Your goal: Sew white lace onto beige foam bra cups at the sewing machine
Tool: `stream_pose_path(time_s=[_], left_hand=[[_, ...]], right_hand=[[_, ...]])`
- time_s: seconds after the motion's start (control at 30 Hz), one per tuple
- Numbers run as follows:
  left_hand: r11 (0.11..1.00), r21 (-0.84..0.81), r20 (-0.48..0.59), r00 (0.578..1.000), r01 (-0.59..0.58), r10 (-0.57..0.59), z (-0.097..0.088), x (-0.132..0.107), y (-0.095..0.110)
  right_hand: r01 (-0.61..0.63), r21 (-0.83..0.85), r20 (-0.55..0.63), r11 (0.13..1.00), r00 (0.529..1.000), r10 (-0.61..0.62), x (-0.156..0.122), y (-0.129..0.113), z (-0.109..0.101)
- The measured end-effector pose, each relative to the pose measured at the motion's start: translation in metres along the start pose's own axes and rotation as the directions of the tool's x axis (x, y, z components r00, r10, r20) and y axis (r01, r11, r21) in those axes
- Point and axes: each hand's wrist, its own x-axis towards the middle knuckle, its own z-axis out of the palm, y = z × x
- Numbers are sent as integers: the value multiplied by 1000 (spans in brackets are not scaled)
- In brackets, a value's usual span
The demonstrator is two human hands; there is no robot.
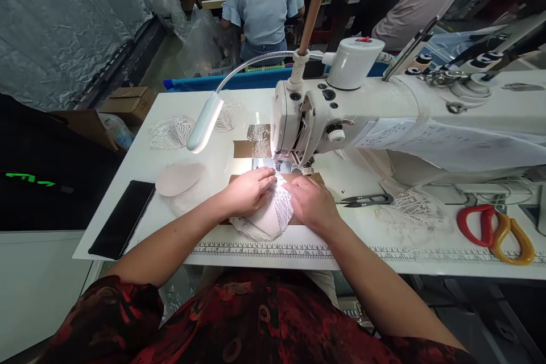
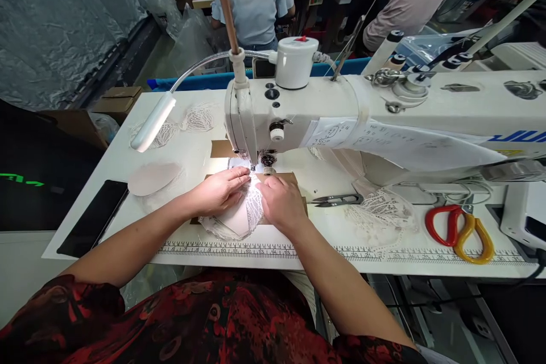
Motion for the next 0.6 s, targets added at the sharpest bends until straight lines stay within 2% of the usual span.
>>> stream_pose_path(time_s=[0.2,0.37,0.6], left_hand=[[999,-36,49,998,-38,40,-2,3,-11],[997,-22,79,994,-78,79,-5,5,-16],[993,-35,75,991,-109,111,-5,5,-21]], right_hand=[[45,-1,-10,999,999,-45,2,-1,0],[37,-4,22,999,999,-37,3,-4,-3],[48,6,20,999,999,-49,3,-6,-2]])
